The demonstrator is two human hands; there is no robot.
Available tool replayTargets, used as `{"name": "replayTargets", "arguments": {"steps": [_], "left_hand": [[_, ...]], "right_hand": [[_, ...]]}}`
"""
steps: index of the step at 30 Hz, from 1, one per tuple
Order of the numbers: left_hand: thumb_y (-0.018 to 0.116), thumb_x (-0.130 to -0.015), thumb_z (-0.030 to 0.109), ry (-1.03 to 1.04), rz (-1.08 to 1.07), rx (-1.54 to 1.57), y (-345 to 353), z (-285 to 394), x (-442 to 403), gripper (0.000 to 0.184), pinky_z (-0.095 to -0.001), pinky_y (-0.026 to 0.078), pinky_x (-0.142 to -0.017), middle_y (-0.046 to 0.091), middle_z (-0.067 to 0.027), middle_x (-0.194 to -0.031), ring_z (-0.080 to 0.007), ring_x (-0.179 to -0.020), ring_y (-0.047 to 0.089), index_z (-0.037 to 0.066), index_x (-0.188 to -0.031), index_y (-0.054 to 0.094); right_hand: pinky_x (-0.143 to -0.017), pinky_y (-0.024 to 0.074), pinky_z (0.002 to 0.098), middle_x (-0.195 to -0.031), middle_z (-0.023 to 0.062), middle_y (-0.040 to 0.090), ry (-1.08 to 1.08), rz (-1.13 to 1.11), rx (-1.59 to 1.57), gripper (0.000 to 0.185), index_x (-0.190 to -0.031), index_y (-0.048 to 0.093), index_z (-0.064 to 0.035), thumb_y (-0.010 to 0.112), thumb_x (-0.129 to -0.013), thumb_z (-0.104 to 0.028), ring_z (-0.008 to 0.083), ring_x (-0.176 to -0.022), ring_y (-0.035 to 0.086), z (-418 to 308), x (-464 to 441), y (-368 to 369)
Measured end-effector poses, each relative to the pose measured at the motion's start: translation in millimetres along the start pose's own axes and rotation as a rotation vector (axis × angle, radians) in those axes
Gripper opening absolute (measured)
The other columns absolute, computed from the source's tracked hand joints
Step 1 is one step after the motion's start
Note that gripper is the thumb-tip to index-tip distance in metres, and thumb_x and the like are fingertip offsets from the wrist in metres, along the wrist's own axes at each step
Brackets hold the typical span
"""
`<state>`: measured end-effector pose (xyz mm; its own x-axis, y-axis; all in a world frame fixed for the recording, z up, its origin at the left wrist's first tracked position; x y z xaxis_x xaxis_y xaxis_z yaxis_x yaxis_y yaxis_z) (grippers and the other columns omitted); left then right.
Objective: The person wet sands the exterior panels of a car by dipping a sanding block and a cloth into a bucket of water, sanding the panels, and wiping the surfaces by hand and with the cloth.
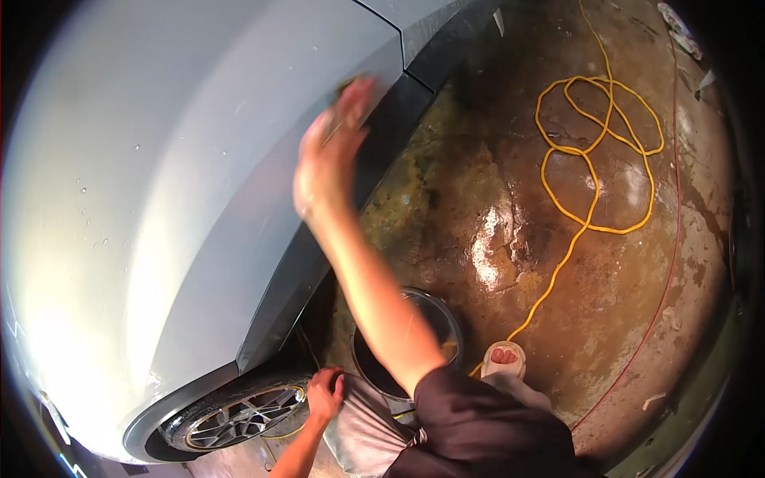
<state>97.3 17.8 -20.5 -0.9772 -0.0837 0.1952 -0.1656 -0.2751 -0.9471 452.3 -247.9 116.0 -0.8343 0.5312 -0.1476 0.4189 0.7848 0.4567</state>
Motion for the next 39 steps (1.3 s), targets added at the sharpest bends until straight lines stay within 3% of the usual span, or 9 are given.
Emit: {"name": "replayTargets", "arguments": {"steps": [8,9,14,17,21,23,25,33,39], "left_hand": [[0.063,-0.089,0.014,-0.004,-0.011,0.006,0,9,-5,0.016,-0.0437,0.049,-0.089,0.071,-0.0131,-0.099,-0.0348,-0.098,0.065,0.009,-0.101,0.072],[0.063,-0.089,0.014,-0.009,-0.011,0.008,0,8,0,0.016,-0.0437,0.049,-0.089,0.071,-0.0131,-0.099,-0.0348,-0.098,0.065,0.009,-0.101,0.072],[0.064,-0.089,0.015,-0.079,0.032,0.002,-9,-8,15,0.014,-0.044,0.05,-0.086,0.071,-0.0136,-0.098,-0.0354,-0.095,0.066,0.008,-0.097,0.072],[0.064,-0.089,0.016,-0.069,0.061,0.002,-9,-11,21,0.013,-0.0439,0.051,-0.085,0.071,-0.0131,-0.096,-0.035,-0.094,0.066,0.007,-0.094,0.072],[0.064,-0.089,0.016,-0.087,0.038,-0.007,-1,-14,19,0.012,-0.0438,0.051,-0.086,0.071,-0.0119,-0.096,-0.0341,-0.094,0.066,0.008,-0.093,0.072],[0.065,-0.089,0.017,-0.086,0.029,-0.024,2,-19,17,0.012,-0.0438,0.051,-0.086,0.071,-0.0116,-0.096,-0.0339,-0.094,0.066,0.008,-0.093,0.073],[0.066,-0.088,0.018,-0.073,0.056,-0.014,5,-20,17,0.012,-0.0442,0.05,-0.085,0.071,-0.0117,-0.095,-0.0341,-0.093,0.066,0.009,-0.093,0.073],[0.068,-0.087,0.018,-0.072,0.045,-0.068,13,-14,9,0.011,-0.0447,0.051,-0.081,0.071,-0.0122,-0.09,-0.0343,-0.089,0.066,0.009,-0.091,0.073],[0.068,-0.088,0.021,-0.09,0.016,-0.09,21,-8,1,0.013,-0.0451,0.051,-0.083,0.071,-0.0119,-0.092,-0.0342,-0.091,0.066,0.009,-0.092,0.074]], "right_hand": [[-0.12,-0.0053,0.0565,-0.166,0.0189,-0.008,0.069,-0.323,0.567,0.068,-0.158,-0.004,-0.002,0.025,-0.105,-0.033,0.0364,-0.153,-0.006,29,33,62],[-0.12,-0.0041,0.0566,-0.166,0.0191,-0.008,-0.079,-0.047,0.17,0.068,-0.158,-0.003,-0.0014,0.025,-0.106,-0.034,0.0347,-0.153,-0.007,-5,9,11],[-0.082,0.0456,0.0278,-0.099,0.004,0.061,-0.05,0.3,-0.361,0.064,-0.14,0.051,0.0051,0.041,-0.106,-0.048,0.0132,-0.088,0.053,23,-92,-102],[-0.088,0.0533,0.0341,-0.134,0.0169,0.054,-0.219,0.4,-0.311,0.073,-0.155,0.027,-0.0006,0.038,-0.105,-0.053,0.0216,-0.107,0.063,18,-88,-126],[-0.091,0.0567,0.0515,-0.146,0.0173,0.039,-0.003,0.203,-0.626,0.077,-0.158,0.002,-0.0133,0.042,-0.104,-0.051,0.0386,-0.117,0.061,19,-75,-111],[-0.092,0.0563,0.0445,-0.137,0.0156,0.049,-0.042,0.17,-0.662,0.074,-0.157,0.013,-0.0042,0.055,-0.103,-0.035,0.0281,-0.107,0.065,13,-66,-108],[-0.081,0.057,0.0372,-0.108,0.0067,0.065,0.049,0.139,-0.631,0.023,-0.111,0.061,-0.0006,0.064,-0.096,-0.018,0.016,-0.099,0.063,16,-66,-105],[-0.092,0.0535,0.0436,-0.11,0.0153,0.065,0.074,0.045,-0.915,0.026,-0.112,0.058,0.0078,0.055,-0.092,-0.008,0.029,-0.104,0.065,45,-62,-85],[-0.093,0.0505,0.0423,-0.134,0.0186,0.055,-0.343,0.146,0.053,0.036,-0.108,0.066,0.0017,0.075,-0.077,-0.013,0.0362,-0.115,0.056,16,-31,-58]]}}
Point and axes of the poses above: each hand's wrist, its own x-axis away from the middle knuckle, its own y-axis out of the palm, z = x × y, the point moved 6 cm from there along -x, towards the middle knuckle
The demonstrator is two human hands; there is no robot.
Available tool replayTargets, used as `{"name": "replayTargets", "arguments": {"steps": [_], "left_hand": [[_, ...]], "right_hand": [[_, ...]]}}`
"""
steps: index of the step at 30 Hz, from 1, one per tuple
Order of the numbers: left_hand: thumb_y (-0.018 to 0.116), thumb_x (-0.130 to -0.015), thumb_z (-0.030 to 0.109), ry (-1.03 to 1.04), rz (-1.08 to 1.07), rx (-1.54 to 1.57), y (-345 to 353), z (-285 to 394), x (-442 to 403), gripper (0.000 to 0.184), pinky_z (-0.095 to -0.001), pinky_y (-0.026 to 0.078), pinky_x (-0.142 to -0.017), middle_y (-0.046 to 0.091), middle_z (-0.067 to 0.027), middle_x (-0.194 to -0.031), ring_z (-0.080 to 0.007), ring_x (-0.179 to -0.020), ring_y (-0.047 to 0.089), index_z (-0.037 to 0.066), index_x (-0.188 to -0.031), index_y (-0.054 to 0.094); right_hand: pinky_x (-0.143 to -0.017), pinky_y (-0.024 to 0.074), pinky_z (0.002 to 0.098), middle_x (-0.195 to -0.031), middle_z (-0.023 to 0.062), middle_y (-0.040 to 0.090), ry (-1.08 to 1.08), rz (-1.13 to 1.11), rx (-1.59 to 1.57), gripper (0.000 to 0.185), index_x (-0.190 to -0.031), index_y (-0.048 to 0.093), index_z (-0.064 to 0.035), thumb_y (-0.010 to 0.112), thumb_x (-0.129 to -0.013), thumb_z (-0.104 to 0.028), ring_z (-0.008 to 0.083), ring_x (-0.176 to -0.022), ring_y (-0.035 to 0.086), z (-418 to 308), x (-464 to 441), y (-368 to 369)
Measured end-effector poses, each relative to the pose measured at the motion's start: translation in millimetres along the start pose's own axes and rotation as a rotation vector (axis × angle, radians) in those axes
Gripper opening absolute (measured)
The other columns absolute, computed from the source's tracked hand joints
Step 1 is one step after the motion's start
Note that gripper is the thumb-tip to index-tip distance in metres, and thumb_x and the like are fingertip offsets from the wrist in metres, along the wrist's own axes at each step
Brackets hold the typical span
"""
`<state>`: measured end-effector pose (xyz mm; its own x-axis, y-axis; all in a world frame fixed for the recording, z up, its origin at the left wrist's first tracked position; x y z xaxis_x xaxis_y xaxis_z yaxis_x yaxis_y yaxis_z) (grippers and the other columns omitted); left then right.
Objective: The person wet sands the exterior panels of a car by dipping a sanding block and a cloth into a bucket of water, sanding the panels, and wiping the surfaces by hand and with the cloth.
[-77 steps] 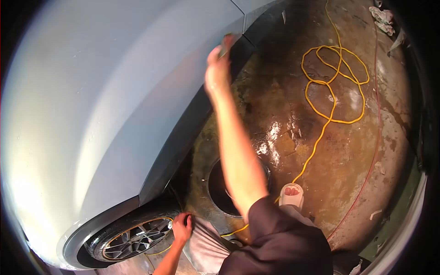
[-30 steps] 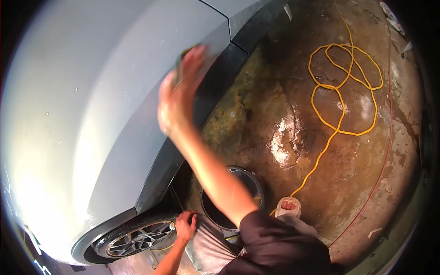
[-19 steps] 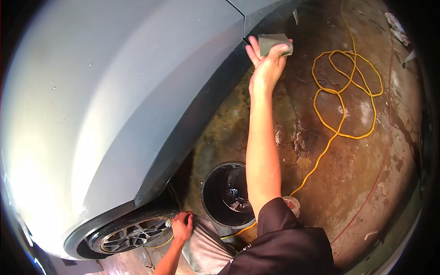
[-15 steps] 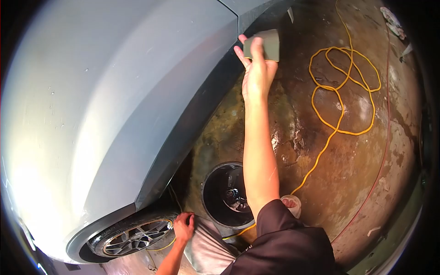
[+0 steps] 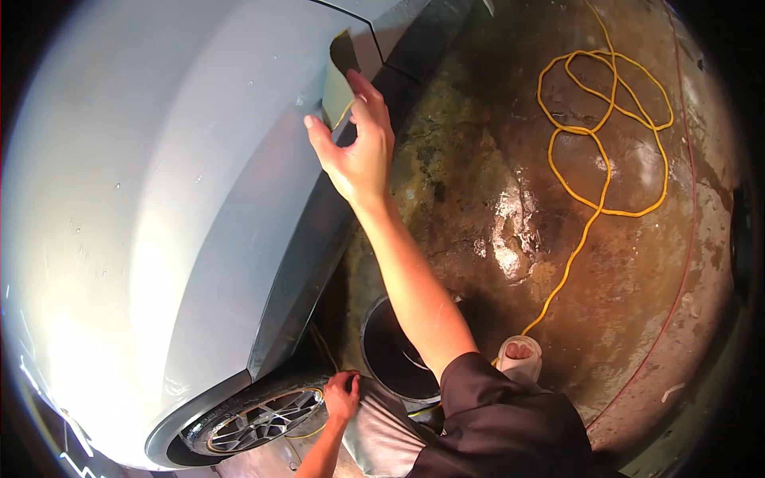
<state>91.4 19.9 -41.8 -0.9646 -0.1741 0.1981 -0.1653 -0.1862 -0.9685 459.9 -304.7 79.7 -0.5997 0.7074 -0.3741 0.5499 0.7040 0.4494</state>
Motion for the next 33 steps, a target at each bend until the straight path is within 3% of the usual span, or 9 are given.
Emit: {"name": "replayTargets", "arguments": {"steps": [6,10,14,17,22,25,28,32,33], "left_hand": [[0.068,-0.09,0.029,-0.06,-0.031,-0.027,3,3,-8,0.019,-0.0451,0.05,-0.088,0.072,-0.0101,-0.1,-0.0337,-0.095,0.067,0.013,-0.098,0.074],[0.067,-0.091,0.034,-0.075,-0.282,-0.092,0,-1,-30,0.026,-0.0433,0.052,-0.091,0.073,-0.0099,-0.108,-0.0309,-0.105,0.068,0.017,-0.111,0.072],[0.066,-0.092,0.042,-0.254,-0.436,0.194,-6,13,-68,0.04,-0.0435,0.052,-0.095,0.07,-0.0128,-0.119,-0.0305,-0.114,0.066,0.017,-0.123,0.067],[0.065,-0.091,0.047,-0.242,-0.472,0.126,-7,27,-94,0.056,-0.0432,0.051,-0.098,0.067,-0.0152,-0.125,-0.0331,-0.117,0.064,0.018,-0.138,0.055],[0.068,-0.086,0.056,-0.188,-0.576,-0.233,27,19,-134,0.085,-0.0447,0.048,-0.103,0.064,-0.0186,-0.13,-0.0376,-0.122,0.06,0.018,-0.153,0.033],[0.068,-0.084,0.055,0.031,-0.556,-0.347,98,-37,-138,0.093,-0.0477,0.052,-0.096,0.067,-0.0213,-0.121,-0.0423,-0.111,0.064,0.016,-0.157,0.024],[0.067,-0.086,0.049,0.078,-0.354,0.071,120,-23,-133,0.077,-0.0497,0.056,-0.084,0.071,-0.0233,-0.107,-0.0455,-0.094,0.068,0.012,-0.148,0.042],[0.068,-0.084,0.039,-0.147,-0.206,-0.043,110,-21,-111,0.043,-0.0522,0.056,-0.075,0.071,-0.0248,-0.095,-0.046,-0.086,0.068,0.003,-0.107,0.07],[0.069,-0.083,0.037,0.013,-0.085,0.128,121,-36,-111,0.041,-0.0524,0.056,-0.076,0.071,-0.0254,-0.094,-0.0462,-0.087,0.068,0.002,-0.105,0.07]], "right_hand": [[-0.07,0.0577,0.034,-0.099,0.0093,0.066,0.587,0.222,-0.689,0.03,-0.113,0.06,0.0016,0.064,-0.084,-0.002,0.0206,-0.083,0.07,16,-2,-22],[-0.09,0.058,0.0439,-0.12,0.0189,0.062,0.745,0.252,-0.958,0.048,-0.129,0.049,0.0103,0.05,-0.084,-0.007,0.0386,-0.112,0.066,36,21,-46],[-0.108,0.0432,0.0502,-0.144,0.0146,0.047,0.708,0.17,-1.077,0.051,-0.144,0.038,0.0039,0.048,-0.098,-0.016,0.0381,-0.131,0.052,45,31,-49],[-0.108,0.0416,0.0486,-0.15,0.0136,0.04,0.653,0.098,-0.856,0.058,-0.151,0.028,-0.0006,0.037,-0.108,-0.039,0.0336,-0.133,0.051,42,36,-23],[-0.109,0.0395,0.0456,-0.155,0.0202,0.029,0.203,0.015,-0.13,0.065,-0.151,0.03,0.0034,0.034,-0.108,-0.045,0.0352,-0.14,0.04,15,17,-4],[-0.112,0.0248,0.0615,-0.161,0.0223,0.018,0.184,-0.166,0.164,0.066,-0.152,0.026,0.0053,0.038,-0.106,-0.041,0.0435,-0.148,0.019,14,26,9],[-0.111,0.011,0.0705,-0.165,0.0219,0.009,0.17,-0.383,0.327,0.075,-0.153,0.022,0.0067,0.051,-0.097,-0.034,0.0481,-0.15,0.006,7,46,23],[-0.111,0.0057,0.0724,-0.165,0.0218,0.008,0.208,-0.401,0.3,0.076,-0.153,0.022,0.0077,0.047,-0.099,-0.039,0.0483,-0.15,0.005,1,80,33],[-0.11,0.0037,0.0734,-0.165,0.0215,0.008,0.24,-0.413,0.366,0.076,-0.153,0.022,0.008,0.043,-0.1,-0.043,0.0483,-0.15,0.004,3,82,37]]}}
Point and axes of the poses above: each hand's wrist, its own x-axis away from the middle knuckle, its own y-axis out of the palm, z = x × y, the point moved 6 cm from there along -x, towards the middle knuckle
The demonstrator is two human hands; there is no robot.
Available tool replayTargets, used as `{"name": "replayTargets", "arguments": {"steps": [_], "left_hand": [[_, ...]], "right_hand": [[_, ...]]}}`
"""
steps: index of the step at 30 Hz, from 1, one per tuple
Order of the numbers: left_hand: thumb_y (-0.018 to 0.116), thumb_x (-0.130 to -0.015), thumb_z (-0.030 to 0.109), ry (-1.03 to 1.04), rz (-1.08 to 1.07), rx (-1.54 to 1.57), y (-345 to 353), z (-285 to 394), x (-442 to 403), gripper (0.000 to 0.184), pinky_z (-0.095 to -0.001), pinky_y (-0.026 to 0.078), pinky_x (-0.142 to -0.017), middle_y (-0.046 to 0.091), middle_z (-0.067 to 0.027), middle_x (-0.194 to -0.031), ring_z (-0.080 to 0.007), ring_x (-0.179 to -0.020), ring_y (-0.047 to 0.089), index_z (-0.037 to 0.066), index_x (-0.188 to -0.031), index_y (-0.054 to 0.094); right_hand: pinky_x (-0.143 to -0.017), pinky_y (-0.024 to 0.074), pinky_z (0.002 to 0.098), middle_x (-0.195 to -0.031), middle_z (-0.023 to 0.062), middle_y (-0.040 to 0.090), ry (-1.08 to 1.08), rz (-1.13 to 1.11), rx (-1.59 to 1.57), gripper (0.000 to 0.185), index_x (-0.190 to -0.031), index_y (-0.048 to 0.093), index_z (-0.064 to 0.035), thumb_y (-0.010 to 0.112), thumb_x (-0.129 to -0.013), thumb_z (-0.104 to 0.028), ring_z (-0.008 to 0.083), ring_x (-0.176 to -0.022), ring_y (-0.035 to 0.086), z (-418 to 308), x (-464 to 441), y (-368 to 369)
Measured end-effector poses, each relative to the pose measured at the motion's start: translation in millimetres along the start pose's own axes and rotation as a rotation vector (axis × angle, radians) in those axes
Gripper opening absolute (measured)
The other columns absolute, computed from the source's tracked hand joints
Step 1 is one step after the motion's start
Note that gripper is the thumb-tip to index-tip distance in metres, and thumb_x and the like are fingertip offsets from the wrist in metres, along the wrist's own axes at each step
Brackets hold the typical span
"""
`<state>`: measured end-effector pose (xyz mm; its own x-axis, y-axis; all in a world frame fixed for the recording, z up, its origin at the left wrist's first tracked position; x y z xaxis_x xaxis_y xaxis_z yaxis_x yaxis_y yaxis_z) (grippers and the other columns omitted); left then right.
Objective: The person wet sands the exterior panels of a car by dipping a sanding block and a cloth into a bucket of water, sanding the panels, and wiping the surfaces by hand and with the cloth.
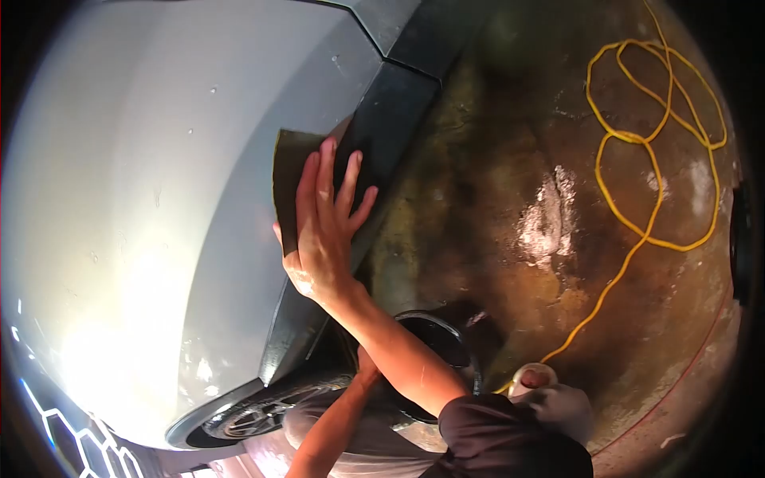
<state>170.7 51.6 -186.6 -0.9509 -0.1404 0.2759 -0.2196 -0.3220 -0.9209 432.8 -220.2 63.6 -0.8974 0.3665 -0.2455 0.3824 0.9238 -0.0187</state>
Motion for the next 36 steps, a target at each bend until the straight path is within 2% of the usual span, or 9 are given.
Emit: {"name": "replayTargets", "arguments": {"steps": [5,9,15,19,23,26,28,32,36], "left_hand": [[0.069,-0.082,0.032,-0.227,-0.232,-0.104,-17,18,-3,0.046,-0.052,0.053,-0.087,0.071,-0.0222,-0.099,-0.0436,-0.099,0.066,0.004,-0.119,0.063],[0.067,-0.084,0.038,0.335,0.017,-0.151,-15,30,8,0.049,-0.0513,0.052,-0.085,0.07,-0.0234,-0.105,-0.0442,-0.1,0.065,0.004,-0.12,0.063],[0.069,-0.082,0.038,-0.118,-0.119,-0.183,-21,44,-7,0.047,-0.0545,0.053,-0.073,0.069,-0.0265,-0.093,-0.0493,-0.086,0.065,0.006,-0.115,0.062],[0.066,-0.095,0.026,0.364,-0.332,-0.137,-28,56,26,0.067,-0.0401,0.033,-0.115,0.037,-0.0153,-0.155,-0.0249,-0.139,0.039,0.004,-0.151,0.036],[0.066,-0.086,0.041,-0.005,-0.09,-0.077,-29,60,-7,0.056,-0.0527,0.053,-0.071,0.068,-0.0275,-0.091,-0.0504,-0.083,0.064,0.005,-0.128,0.057],[0.071,-0.085,0.045,0.175,-0.033,-0.175,-19,40,8,0.055,-0.0459,0.053,-0.082,0.07,-0.021,-0.108,-0.0376,-0.099,0.067,0.008,-0.125,0.061],[0.072,-0.084,0.044,-0.128,0.009,0.636,-13,34,12,0.055,-0.0437,0.053,-0.085,0.07,-0.0178,-0.113,-0.034,-0.103,0.066,0.006,-0.122,0.062],[0.068,-0.083,0.034,-0.055,-0.154,-0.33,-14,41,-3,0.045,-0.0515,0.055,-0.067,0.071,-0.023,-0.092,-0.0447,-0.078,0.067,0.002,-0.114,0.063],[0.071,-0.084,0.038,-0.047,-0.067,0.122,-25,48,1,0.057,-0.0463,0.055,-0.078,0.071,-0.0189,-0.103,-0.0347,-0.093,0.069,0.004,-0.127,0.058]], "right_hand": [[-0.108,-0.0024,0.0752,-0.165,0.0207,0.01,0.037,0.131,-0.113,0.077,-0.153,0.023,0.0068,0.031,-0.103,-0.05,0.0479,-0.151,0.0,20,-60,-36],[-0.108,-0.0044,0.0754,-0.166,0.0196,0.009,0.074,0.039,-0.183,0.077,-0.154,0.023,0.004,0.023,-0.104,-0.055,0.0467,-0.151,-0.005,5,-3,-10],[-0.107,-0.0054,0.0756,-0.165,0.022,0.01,-0.015,0.159,-0.252,0.078,-0.154,0.024,0.0046,0.024,-0.104,-0.056,0.0486,-0.15,-0.006,22,-66,-37],[-0.11,-0.0043,0.072,-0.165,0.0202,0.012,0.019,0.065,-0.24,0.073,-0.153,0.023,0.0059,0.025,-0.106,-0.05,0.0468,-0.151,-0.004,4,-21,-18],[-0.109,-0.0043,0.0733,-0.165,0.0205,0.011,0.032,0.145,-0.266,0.07,-0.154,0.024,0.0039,0.029,-0.105,-0.046,0.0496,-0.15,-0.001,29,-75,-45],[-0.107,-0.0062,0.0748,-0.165,0.0208,0.009,0.043,0.078,-0.265,0.072,-0.156,0.022,0.0007,0.028,-0.105,-0.05,0.0491,-0.15,-0.004,11,-31,-26],[-0.107,-0.0082,0.0746,-0.165,0.0211,0.008,0.059,0.05,-0.292,0.075,-0.156,0.02,0.0006,0.026,-0.104,-0.054,0.0488,-0.15,-0.006,7,-23,-20],[-0.112,-0.0071,0.0705,-0.164,0.0224,0.01,0.107,0.152,-0.286,0.073,-0.157,0.017,-0.0004,0.023,-0.106,-0.053,0.0478,-0.15,-0.005,26,-84,-47],[-0.109,-0.008,0.0714,-0.166,0.0207,0.007,0.033,0.013,-0.286,0.073,-0.156,0.019,0.0011,0.027,-0.105,-0.051,0.046,-0.151,-0.006,-9,-12,-22]]}}
Point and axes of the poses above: each hand's wrist, its own x-axis away from the middle knuckle, its own y-axis out of the palm, z = x × y, the point moved 6 cm from there along -x, towards the middle knuckle
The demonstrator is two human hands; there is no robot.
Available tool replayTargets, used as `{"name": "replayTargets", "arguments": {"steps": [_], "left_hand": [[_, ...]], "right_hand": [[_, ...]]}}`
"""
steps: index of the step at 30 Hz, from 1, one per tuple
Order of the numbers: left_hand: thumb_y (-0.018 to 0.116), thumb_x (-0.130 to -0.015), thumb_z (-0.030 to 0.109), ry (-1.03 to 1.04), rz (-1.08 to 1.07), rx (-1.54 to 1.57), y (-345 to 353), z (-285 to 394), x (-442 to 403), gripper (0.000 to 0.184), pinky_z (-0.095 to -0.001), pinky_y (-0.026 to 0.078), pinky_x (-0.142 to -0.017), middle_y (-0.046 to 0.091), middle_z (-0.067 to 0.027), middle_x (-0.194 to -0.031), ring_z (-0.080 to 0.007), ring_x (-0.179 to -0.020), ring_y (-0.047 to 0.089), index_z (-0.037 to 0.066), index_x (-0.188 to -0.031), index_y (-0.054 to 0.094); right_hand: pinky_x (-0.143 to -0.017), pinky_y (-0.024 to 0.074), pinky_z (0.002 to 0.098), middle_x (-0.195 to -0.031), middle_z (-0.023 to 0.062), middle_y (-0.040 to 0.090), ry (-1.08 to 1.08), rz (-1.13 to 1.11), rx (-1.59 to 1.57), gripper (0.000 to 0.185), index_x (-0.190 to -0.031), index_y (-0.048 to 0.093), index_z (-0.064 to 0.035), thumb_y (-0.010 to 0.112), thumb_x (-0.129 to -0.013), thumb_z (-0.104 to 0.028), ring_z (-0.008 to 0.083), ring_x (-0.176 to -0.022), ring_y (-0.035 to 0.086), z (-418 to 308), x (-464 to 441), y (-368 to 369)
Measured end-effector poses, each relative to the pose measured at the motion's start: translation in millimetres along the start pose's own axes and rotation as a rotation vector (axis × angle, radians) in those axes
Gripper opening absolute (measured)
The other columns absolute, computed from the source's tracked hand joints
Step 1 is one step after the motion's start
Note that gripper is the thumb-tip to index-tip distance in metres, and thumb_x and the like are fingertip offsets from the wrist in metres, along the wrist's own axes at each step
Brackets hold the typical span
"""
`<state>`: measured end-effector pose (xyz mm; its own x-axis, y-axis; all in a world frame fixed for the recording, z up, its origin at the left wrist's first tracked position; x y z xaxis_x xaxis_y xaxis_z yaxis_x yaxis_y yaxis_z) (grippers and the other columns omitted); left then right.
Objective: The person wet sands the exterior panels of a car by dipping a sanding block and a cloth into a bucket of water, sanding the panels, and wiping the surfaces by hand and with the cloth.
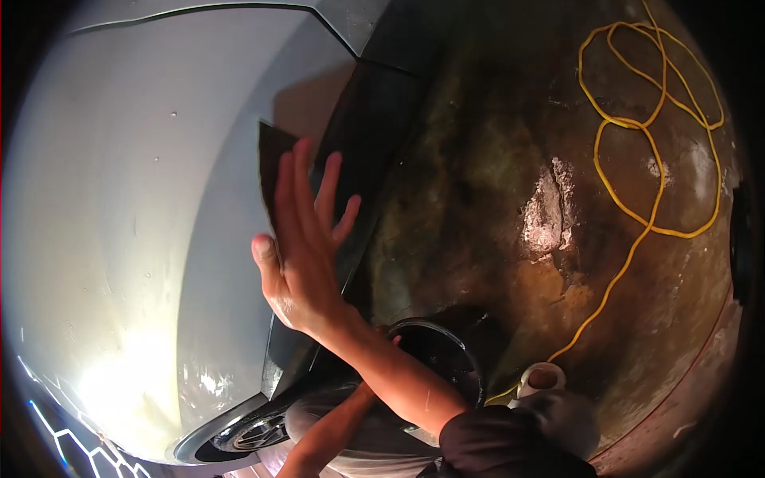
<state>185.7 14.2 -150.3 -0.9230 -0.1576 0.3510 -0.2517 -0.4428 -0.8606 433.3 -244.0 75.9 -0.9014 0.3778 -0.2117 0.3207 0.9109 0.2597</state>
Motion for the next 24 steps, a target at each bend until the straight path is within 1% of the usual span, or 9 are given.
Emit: {"name": "replayTargets", "arguments": {"steps": [4,7,9,12,15,18,20,22,24], "left_hand": [[0.067,-0.084,0.036,0.095,0.044,-0.167,-4,12,-6,0.054,-0.0533,0.053,-0.066,0.068,-0.0266,-0.085,-0.0509,-0.078,0.064,0.0,-0.122,0.054],[0.068,-0.082,0.036,-0.004,-0.086,-0.407,11,-10,-8,0.047,-0.0516,0.054,-0.069,0.069,-0.0254,-0.088,-0.0488,-0.083,0.066,0.0,-0.112,0.062],[0.068,-0.081,0.04,0.021,0.223,0.122,0,1,5,0.048,-0.0485,0.054,-0.077,0.071,-0.0227,-0.09,-0.0445,-0.088,0.068,0.003,-0.111,0.066],[0.068,-0.082,0.039,-0.016,0.036,-0.308,-1,10,-6,0.045,-0.0523,0.053,-0.072,0.069,-0.0256,-0.089,-0.0482,-0.083,0.066,0.003,-0.11,0.064],[0.068,-0.083,0.038,-0.07,0.033,-0.329,-4,24,-9,0.043,-0.0539,0.053,-0.072,0.069,-0.0255,-0.09,-0.0486,-0.083,0.065,0.005,-0.11,0.064],[0.065,-0.084,0.039,0.18,0.028,-0.244,11,-20,-5,0.044,-0.0544,0.053,-0.074,0.07,-0.0229,-0.097,-0.048,-0.088,0.065,0.005,-0.111,0.065],[0.067,-0.083,0.036,0.25,0.163,-0.107,9,-28,-2,0.044,-0.0548,0.053,-0.072,0.07,-0.0243,-0.091,-0.0487,-0.085,0.065,0.004,-0.113,0.062],[0.07,-0.083,0.032,-0.016,0.0,-0.452,1,6,-12,0.053,-0.0567,0.052,-0.069,0.068,-0.0263,-0.083,-0.0505,-0.079,0.065,0.005,-0.124,0.05],[0.068,-0.087,0.035,-0.001,-0.011,-0.399,0,15,-9,0.056,-0.0579,0.052,-0.069,0.069,-0.0267,-0.084,-0.0509,-0.079,0.065,0.004,-0.128,0.046]], "right_hand": [[-0.11,-0.0092,0.0707,-0.165,0.0198,0.011,-0.031,0.158,-0.058,0.068,-0.156,0.02,0.0001,0.03,-0.106,-0.045,0.0465,-0.151,-0.004,16,-68,-29],[-0.109,-0.0051,0.0727,-0.166,0.0189,0.009,-0.085,0.147,-0.025,0.069,-0.157,0.02,-0.0009,0.029,-0.106,-0.046,0.0491,-0.15,-0.005,3,-62,-26],[-0.105,-0.0032,0.077,-0.166,0.0186,0.007,-0.086,0.012,0.055,0.073,-0.158,0.019,-0.002,0.026,-0.104,-0.052,0.0503,-0.15,-0.006,-6,-24,-5],[-0.107,-0.005,0.075,-0.166,0.0187,0.007,-0.099,0.107,0.013,0.073,-0.158,0.019,-0.0022,0.025,-0.104,-0.052,0.0487,-0.15,-0.007,2,-51,-13],[-0.108,-0.0066,0.0731,-0.166,0.0193,0.008,-0.15,0.131,-0.056,0.073,-0.158,0.02,-0.0024,0.025,-0.104,-0.052,0.0471,-0.151,-0.008,-3,-89,-35],[-0.108,-0.0068,0.0737,-0.166,0.0199,0.009,-0.142,-0.004,0.023,0.073,-0.157,0.02,-0.0015,0.029,-0.103,-0.05,0.0474,-0.151,-0.008,-6,-22,0],[-0.108,-0.006,0.0737,-0.166,0.0186,0.008,-0.154,0.009,0.047,0.072,-0.157,0.021,-0.0018,0.03,-0.104,-0.049,0.0479,-0.151,-0.006,-4,-23,2],[-0.11,-0.0045,0.0719,-0.166,0.0174,0.008,-0.168,0.128,0.038,0.067,-0.157,0.022,-0.0027,0.031,-0.105,-0.044,0.0481,-0.15,-0.006,-1,-75,-25],[-0.111,-0.0052,0.0709,-0.166,0.0182,0.006,-0.147,0.133,-0.014,0.065,-0.157,0.022,-0.0026,0.033,-0.105,-0.04,0.0478,-0.151,-0.006,0,-88,-34]]}}
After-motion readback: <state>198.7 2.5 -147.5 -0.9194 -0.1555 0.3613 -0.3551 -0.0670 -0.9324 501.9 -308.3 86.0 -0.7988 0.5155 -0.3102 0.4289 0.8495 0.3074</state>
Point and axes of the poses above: each hand's wrist, its own x-axis away from the middle knuckle, its own y-axis out of the palm, z = x × y, the point moved 6 cm from there along -x, towards the middle knuckle
